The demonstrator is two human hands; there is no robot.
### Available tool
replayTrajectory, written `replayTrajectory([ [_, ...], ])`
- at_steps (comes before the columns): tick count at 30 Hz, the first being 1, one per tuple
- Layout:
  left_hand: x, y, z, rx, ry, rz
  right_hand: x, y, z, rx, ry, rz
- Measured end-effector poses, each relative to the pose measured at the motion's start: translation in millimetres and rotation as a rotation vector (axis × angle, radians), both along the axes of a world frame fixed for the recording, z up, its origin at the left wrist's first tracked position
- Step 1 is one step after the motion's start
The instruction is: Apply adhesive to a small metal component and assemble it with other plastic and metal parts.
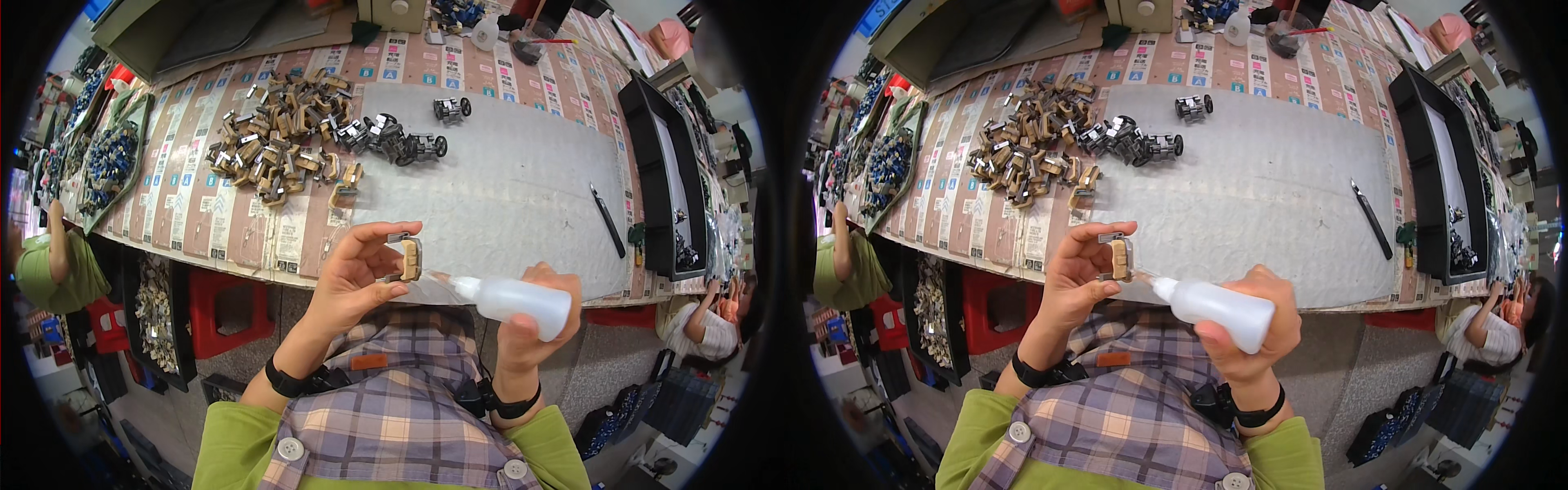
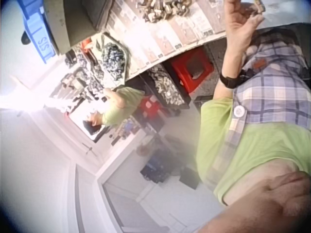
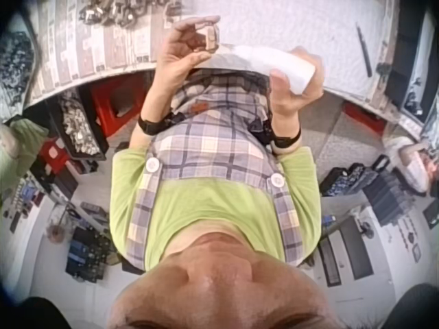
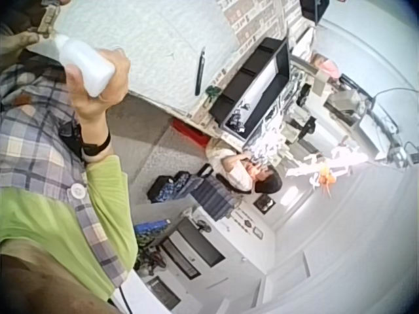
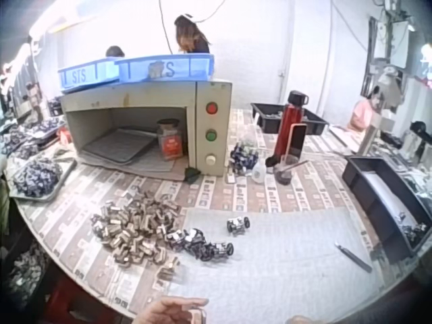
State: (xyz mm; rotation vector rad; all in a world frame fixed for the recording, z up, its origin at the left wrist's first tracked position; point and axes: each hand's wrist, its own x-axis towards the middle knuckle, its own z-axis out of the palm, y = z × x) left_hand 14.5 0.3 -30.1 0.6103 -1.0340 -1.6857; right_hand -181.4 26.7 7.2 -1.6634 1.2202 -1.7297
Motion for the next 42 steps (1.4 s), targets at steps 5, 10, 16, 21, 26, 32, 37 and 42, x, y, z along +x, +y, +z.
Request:
replayTrajectory([
  [5, 0, -2, -2, 0.048, -0.026, 0.083, -16, -17, 9, -0.072, -0.306, -0.264],
  [10, 5, -5, 0, 0.090, -0.067, 0.140, -77, -64, 6, 0.308, -0.277, -0.204],
  [16, 10, -7, -2, 0.075, -0.043, 0.140, -130, -93, -50, 0.481, -0.037, -0.310],
  [21, 19, -10, -2, 0.082, -0.044, 0.169, -114, -84, -39, 0.240, 0.337, -0.595],
  [26, 27, -12, -6, 0.076, -0.052, 0.194, -27, -103, 21, 0.283, 0.556, -0.061],
  [32, 17, -13, 9, 0.022, -0.069, 0.163, 29, -147, -27, 0.276, 1.087, 0.130],
  [37, 29, -12, 8, 0.026, -0.077, 0.215, 9, -131, -12, 0.249, 0.919, 0.182],
  [42, 22, -20, 7, -0.077, 0.037, 0.080, -4, -70, 27, 0.315, 0.618, 0.468],
])
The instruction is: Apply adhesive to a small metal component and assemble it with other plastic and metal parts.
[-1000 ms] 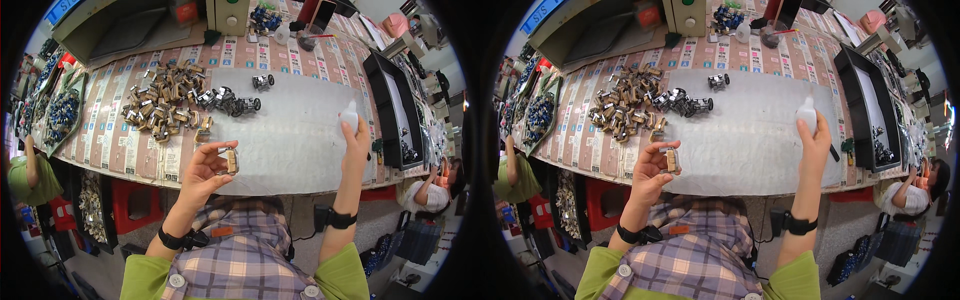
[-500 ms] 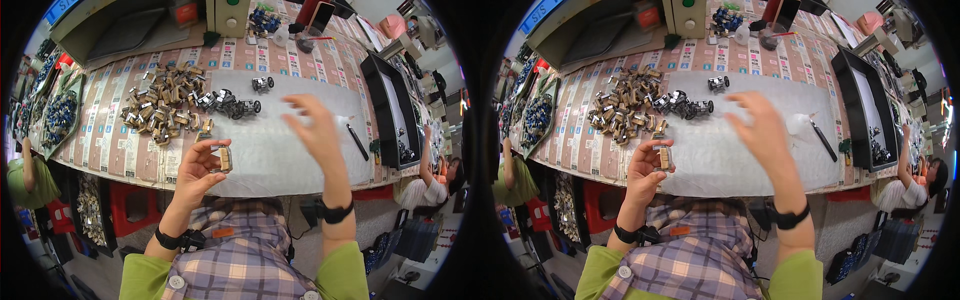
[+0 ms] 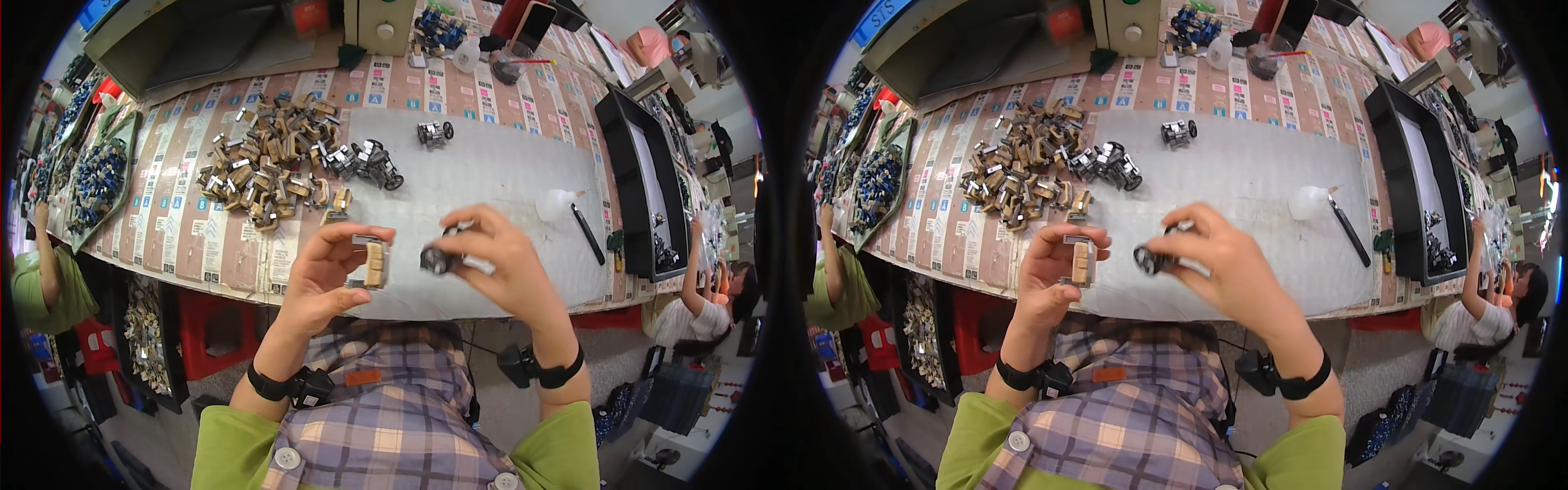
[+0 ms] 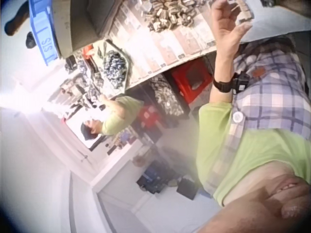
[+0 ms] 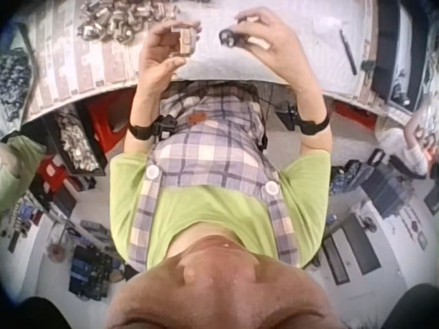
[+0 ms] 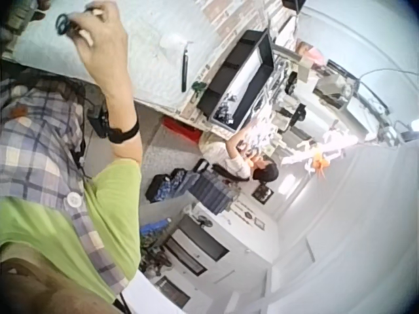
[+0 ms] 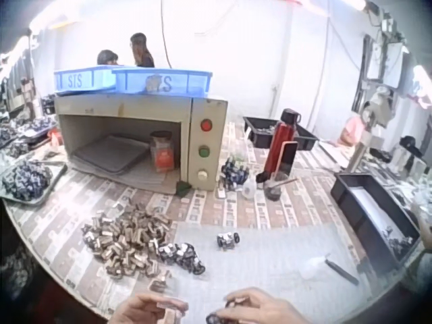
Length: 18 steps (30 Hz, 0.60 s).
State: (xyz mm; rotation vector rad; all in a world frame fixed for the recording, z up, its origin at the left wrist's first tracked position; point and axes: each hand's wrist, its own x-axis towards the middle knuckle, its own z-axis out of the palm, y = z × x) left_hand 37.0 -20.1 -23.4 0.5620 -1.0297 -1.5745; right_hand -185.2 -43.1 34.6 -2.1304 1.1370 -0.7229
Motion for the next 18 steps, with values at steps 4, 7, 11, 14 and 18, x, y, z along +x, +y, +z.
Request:
replayTrajectory([
  [4, -21, 2, 3, -0.028, 0.117, -0.199, -2, 29, -10, 0.126, -0.128, -0.003],
  [7, -25, 9, -1, 0.042, 0.040, -0.263, -3, 37, -26, 0.218, -0.298, -0.083],
  [11, -31, 10, -1, 0.048, 0.134, -0.248, 3, 49, -41, 0.360, -0.704, -0.262],
  [14, -32, 12, -2, 0.049, 0.123, -0.246, 11, 56, -46, 0.397, -0.794, -0.332],
  [18, -32, 15, -1, 0.057, 0.107, -0.240, 19, 61, -44, 0.347, -0.743, -0.331],
])
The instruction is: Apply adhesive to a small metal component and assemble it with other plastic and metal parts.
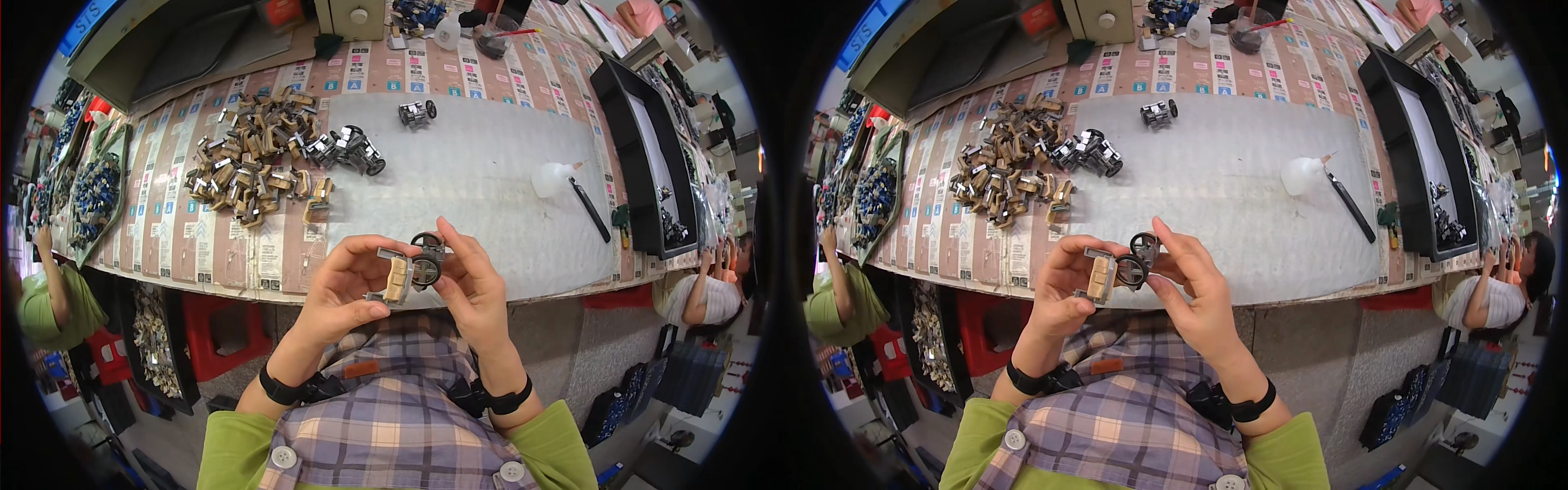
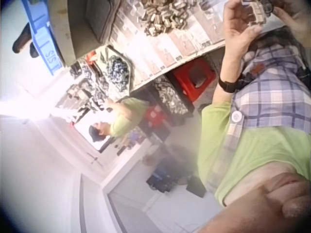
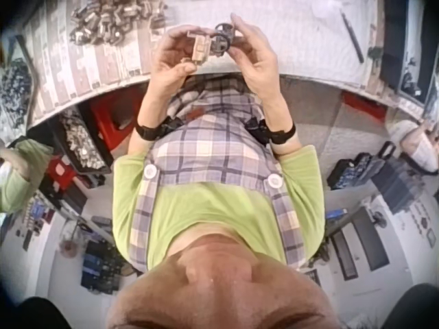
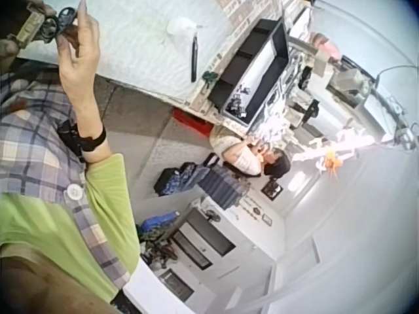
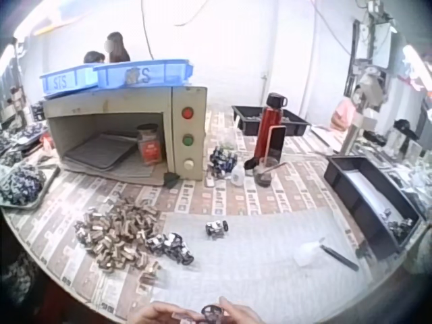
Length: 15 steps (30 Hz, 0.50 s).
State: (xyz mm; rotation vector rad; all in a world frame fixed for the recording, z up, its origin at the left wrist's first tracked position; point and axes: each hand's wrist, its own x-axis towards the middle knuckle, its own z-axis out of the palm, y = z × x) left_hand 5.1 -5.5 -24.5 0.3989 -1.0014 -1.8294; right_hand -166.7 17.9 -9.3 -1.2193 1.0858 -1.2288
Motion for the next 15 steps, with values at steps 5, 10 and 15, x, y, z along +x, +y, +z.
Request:
replayTrajectory([
  [5, -7.5, 3.6, 6.9, 0.086, -0.022, 0.061, -2.7, 3.7, 0.5, 0.001, -0.101, 0.040],
  [10, -5.9, 5.0, 6.6, 0.065, -0.036, 0.034, -3.5, 4.7, -1.0, 0.070, -0.262, 0.120],
  [15, -6.0, 2.3, 7.0, 0.007, 0.035, -0.021, -5.4, 6.7, -0.3, 0.084, -0.383, 0.163],
])
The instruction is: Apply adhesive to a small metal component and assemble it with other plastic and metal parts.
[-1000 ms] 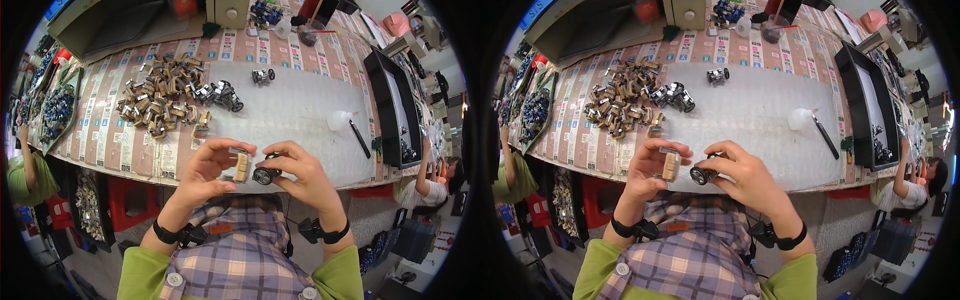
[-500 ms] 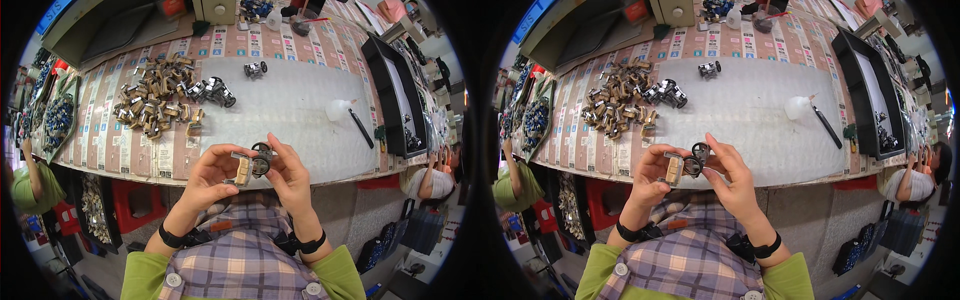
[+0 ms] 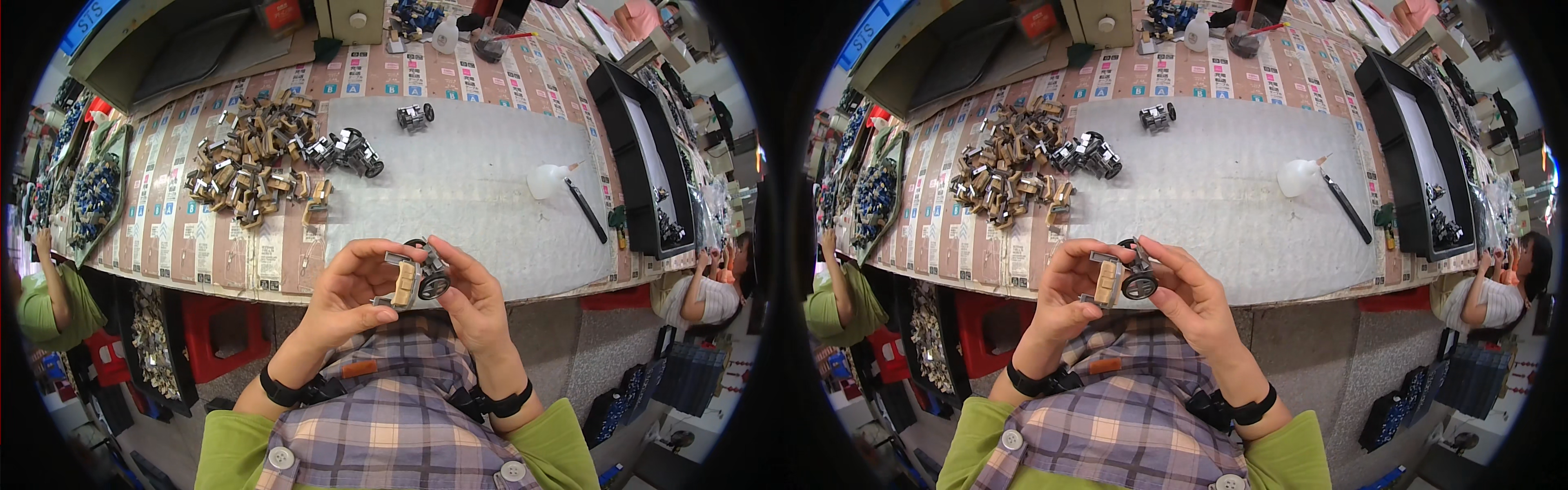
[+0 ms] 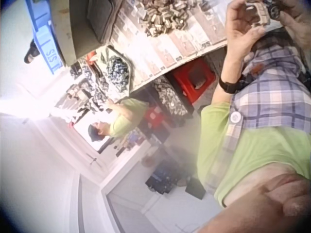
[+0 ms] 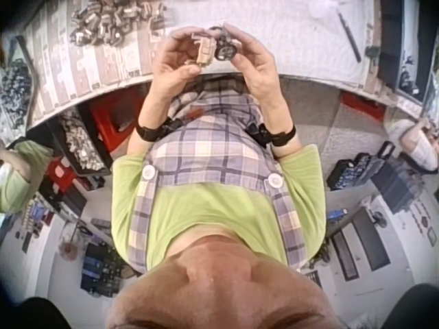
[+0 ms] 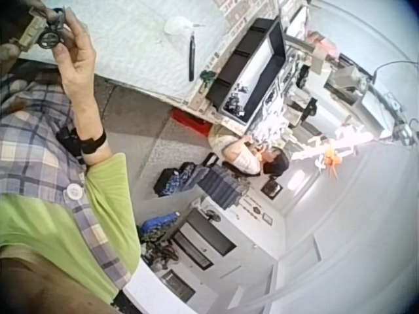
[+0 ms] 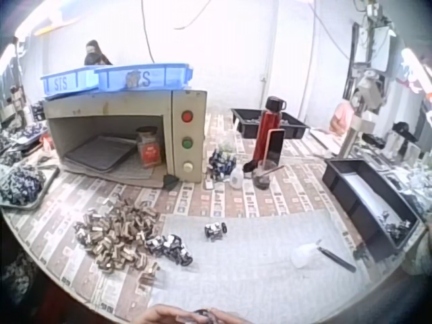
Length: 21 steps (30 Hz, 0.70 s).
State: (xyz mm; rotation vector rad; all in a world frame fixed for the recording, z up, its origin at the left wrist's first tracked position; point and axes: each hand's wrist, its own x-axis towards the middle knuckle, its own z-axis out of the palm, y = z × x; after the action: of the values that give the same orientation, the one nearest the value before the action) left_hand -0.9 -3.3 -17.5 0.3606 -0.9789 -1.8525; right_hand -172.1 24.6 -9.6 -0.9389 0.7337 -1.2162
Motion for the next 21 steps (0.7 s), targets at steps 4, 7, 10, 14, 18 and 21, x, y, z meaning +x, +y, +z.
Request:
replayTrajectory([
  [4, 1, 4, 4, -0.006, -0.032, -0.005, -5, -2, -1, -0.023, -0.056, 0.011],
  [7, 4, 3, 5, -0.106, -0.143, 0.098, -10, -2, 0, -0.051, -0.064, -0.027],
  [10, 5, 3, 9, -0.234, -0.397, 0.216, -12, -2, 3, -0.093, -0.037, -0.027],
  [14, 4, 2, 8, -0.279, -0.470, 0.251, -9, -1, 7, -0.218, 0.080, -0.047],
  [18, 5, 2, 5, -0.309, -0.513, 0.278, -7, -1, 9, -0.251, 0.197, -0.063],
  [21, 5, 2, 6, -0.334, -0.538, 0.287, -5, -1, 10, -0.273, 0.239, -0.079],
])
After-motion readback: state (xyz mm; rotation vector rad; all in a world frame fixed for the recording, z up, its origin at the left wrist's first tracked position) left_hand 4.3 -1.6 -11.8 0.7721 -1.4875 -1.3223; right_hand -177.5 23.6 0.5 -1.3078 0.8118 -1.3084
